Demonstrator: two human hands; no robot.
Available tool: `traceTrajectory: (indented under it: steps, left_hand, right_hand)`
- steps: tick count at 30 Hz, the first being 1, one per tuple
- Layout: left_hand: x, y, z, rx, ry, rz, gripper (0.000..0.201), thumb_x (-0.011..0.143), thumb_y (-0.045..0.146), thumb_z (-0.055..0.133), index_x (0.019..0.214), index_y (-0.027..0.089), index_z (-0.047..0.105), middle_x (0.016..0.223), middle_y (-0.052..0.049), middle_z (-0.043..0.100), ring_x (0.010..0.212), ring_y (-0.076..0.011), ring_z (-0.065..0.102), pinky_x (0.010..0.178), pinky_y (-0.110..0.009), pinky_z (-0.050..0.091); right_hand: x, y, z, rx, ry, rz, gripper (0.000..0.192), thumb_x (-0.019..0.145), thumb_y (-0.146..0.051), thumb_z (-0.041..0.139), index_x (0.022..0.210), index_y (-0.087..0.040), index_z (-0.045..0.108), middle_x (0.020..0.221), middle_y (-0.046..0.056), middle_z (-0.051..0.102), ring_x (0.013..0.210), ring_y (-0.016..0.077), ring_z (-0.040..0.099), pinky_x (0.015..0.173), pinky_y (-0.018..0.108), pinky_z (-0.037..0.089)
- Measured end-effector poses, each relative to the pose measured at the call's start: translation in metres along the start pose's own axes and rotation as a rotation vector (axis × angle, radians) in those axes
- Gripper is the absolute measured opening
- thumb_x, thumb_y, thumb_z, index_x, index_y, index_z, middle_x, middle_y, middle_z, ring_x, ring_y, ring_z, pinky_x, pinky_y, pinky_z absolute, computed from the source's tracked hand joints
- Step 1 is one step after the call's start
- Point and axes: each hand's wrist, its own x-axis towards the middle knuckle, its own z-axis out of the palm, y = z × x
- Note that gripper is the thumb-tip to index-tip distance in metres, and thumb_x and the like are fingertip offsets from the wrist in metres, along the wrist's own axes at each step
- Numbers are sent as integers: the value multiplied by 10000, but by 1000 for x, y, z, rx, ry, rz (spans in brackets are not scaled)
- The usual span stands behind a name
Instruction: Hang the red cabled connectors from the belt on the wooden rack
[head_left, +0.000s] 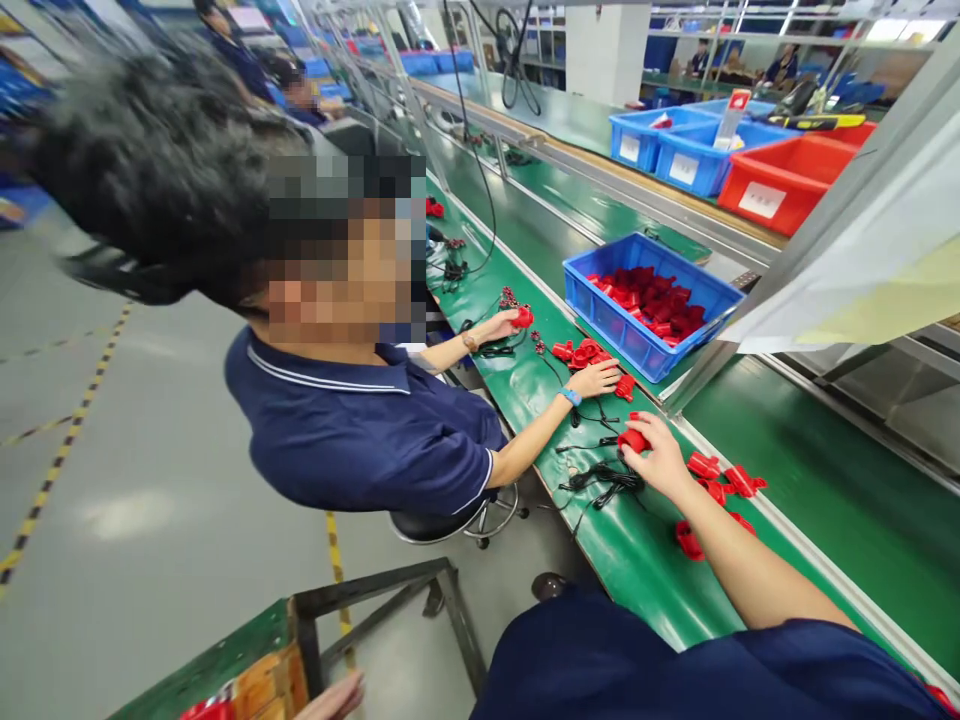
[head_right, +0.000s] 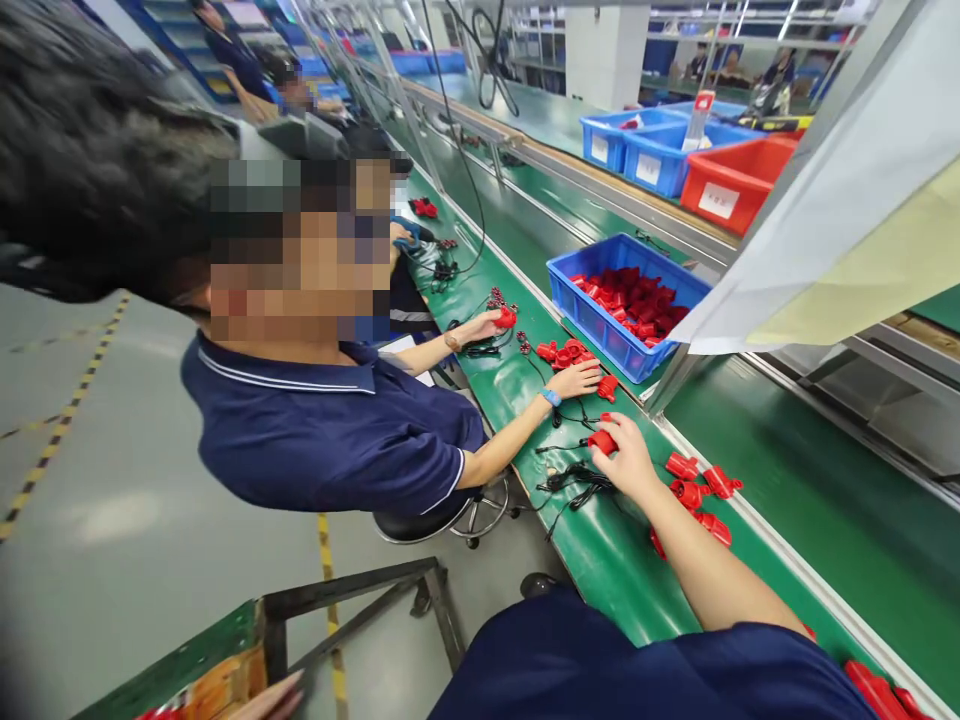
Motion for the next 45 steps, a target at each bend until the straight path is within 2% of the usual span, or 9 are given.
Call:
traceTrajectory:
  steps: [5, 10, 15, 21, 26, 30, 34, 38, 45]
  left_hand:
    - [-39, 12, -2, 81, -32, 146, 761, 780, 215, 702, 1456, 509, 516, 1508, -3, 551, 1343, -357, 565, 996, -508, 600]
    - [-77, 9, 20, 134, -170, 388, 855, 807, 170, 649, 1591, 309, 337, 1684, -130, 245, 1484, -425, 373, 1060, -562, 555]
    - [-146, 23, -45, -28, -156, -44, 718, 855, 52, 588, 1500, 300, 394, 1621, -104, 401, 1509, -314, 366, 1209, -503, 436]
    - [-258, 12, -127, -103, 264, -605, 551, 838, 138, 714, 1341, 272, 533, 1455, -105, 576, 1354, -263, 551, 1190, -438, 454]
    - [-364, 5, -163, -40, 538, -802, 482, 847, 206, 730, 1308, 278, 606, 1394, -102, 621, 1306, -277, 583, 1172, -457, 460]
    - [-436, 4, -201, -24, 733, -956, 429, 887, 334, 700, 1303, 267, 621, 1353, -111, 645, 1237, -289, 627, 1089, -453, 514]
    - [-505, -15, -257, -74, 959, -1045, 462, 879, 453, 703, 1270, 222, 615, 1187, -92, 706, 1075, -267, 680, 956, -396, 562]
    - [-570, -72, -310, -10, 1099, -1052, 504, 849, 492, 698, 1222, 169, 597, 1161, -106, 700, 1044, -263, 663, 953, -390, 530]
    - [-632, -218, -327, -63, 1058, -1153, 518, 703, 526, 766, 1031, 145, 642, 960, -101, 720, 905, -282, 657, 886, -417, 516]
  right_hand:
    - [-29, -96, -3, 615, -558, -269, 854, 706, -270, 847, 1472, -250, 470, 1321, 91, 636, 1180, 251, 628, 1095, 446, 468]
    - [-90, -184, 64, 1036, -1344, -220, 1218, 519, -344, 996, 1545, -297, 342, 1243, 77, 677, 1003, 232, 704, 915, 384, 573]
    - [-141, -238, 113, 1006, -1585, -290, 1060, 783, -552, 834, 1611, -244, 248, 1498, 169, 516, 1361, 302, 529, 1166, 485, 394]
    - [-176, -297, 167, 290, -1963, -746, 786, 842, -527, 767, 1514, -223, 497, 1534, 159, 503, 1401, 360, 477, 1205, 513, 342]
    - [-256, -357, 201, 75, -1992, -974, 332, 793, -205, 729, 1121, -249, 741, 1139, 51, 716, 1053, 238, 662, 966, 337, 506]
    - [-317, -440, 217, 83, -2037, -1421, 45, 856, -203, 686, 862, -217, 729, 832, 11, 697, 786, 175, 651, 719, 255, 476]
    - [-385, -546, 234, 359, -1903, -1756, 117, 889, -153, 651, 949, -215, 730, 900, 28, 722, 848, 191, 677, 773, 277, 512]
    - [-458, -620, 275, 589, -1688, -1728, 412, 853, -46, 564, 1216, -200, 687, 1229, 52, 715, 1135, 212, 671, 1055, 384, 504]
    - [-492, -590, 332, 426, -1554, -1476, 437, 804, -66, 568, 1211, -154, 700, 1242, 116, 707, 1133, 249, 667, 1061, 428, 522]
